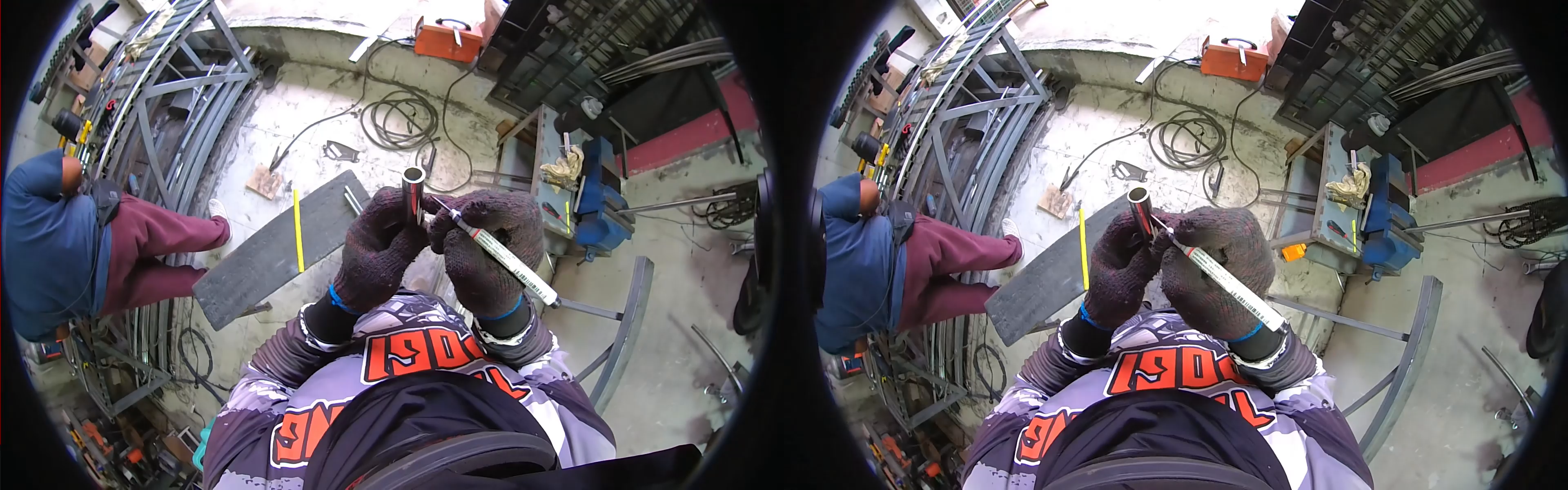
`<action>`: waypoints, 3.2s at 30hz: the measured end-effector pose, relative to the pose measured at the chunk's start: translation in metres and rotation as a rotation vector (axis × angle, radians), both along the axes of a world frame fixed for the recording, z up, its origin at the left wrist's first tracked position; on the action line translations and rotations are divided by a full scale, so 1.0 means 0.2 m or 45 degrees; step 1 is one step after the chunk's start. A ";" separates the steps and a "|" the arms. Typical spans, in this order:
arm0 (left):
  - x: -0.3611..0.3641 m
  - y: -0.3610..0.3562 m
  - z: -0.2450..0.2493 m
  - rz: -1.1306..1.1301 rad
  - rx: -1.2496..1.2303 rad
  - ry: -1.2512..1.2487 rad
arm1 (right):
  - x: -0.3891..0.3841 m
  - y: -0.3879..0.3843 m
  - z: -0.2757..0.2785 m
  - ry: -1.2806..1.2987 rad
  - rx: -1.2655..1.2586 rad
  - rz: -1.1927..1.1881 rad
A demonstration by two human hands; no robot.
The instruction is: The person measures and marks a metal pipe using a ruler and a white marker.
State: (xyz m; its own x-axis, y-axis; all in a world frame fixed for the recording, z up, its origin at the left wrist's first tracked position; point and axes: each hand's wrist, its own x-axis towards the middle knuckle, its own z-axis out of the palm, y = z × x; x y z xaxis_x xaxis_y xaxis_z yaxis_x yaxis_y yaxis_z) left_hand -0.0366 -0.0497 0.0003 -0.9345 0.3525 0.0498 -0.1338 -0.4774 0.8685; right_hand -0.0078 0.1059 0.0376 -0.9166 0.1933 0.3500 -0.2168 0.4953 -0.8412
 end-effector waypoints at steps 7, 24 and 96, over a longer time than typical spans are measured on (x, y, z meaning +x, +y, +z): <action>-0.01 0.00 0.00 -0.013 -0.005 -0.040 | -0.04 -0.07 0.05 0.195 -0.093 -0.111; -0.04 0.03 -0.06 0.087 -0.108 0.117 | -0.03 -0.08 0.19 0.349 0.363 -0.017; -0.06 0.04 -0.09 0.125 -0.116 0.363 | 0.00 -0.06 0.12 0.369 -0.091 0.325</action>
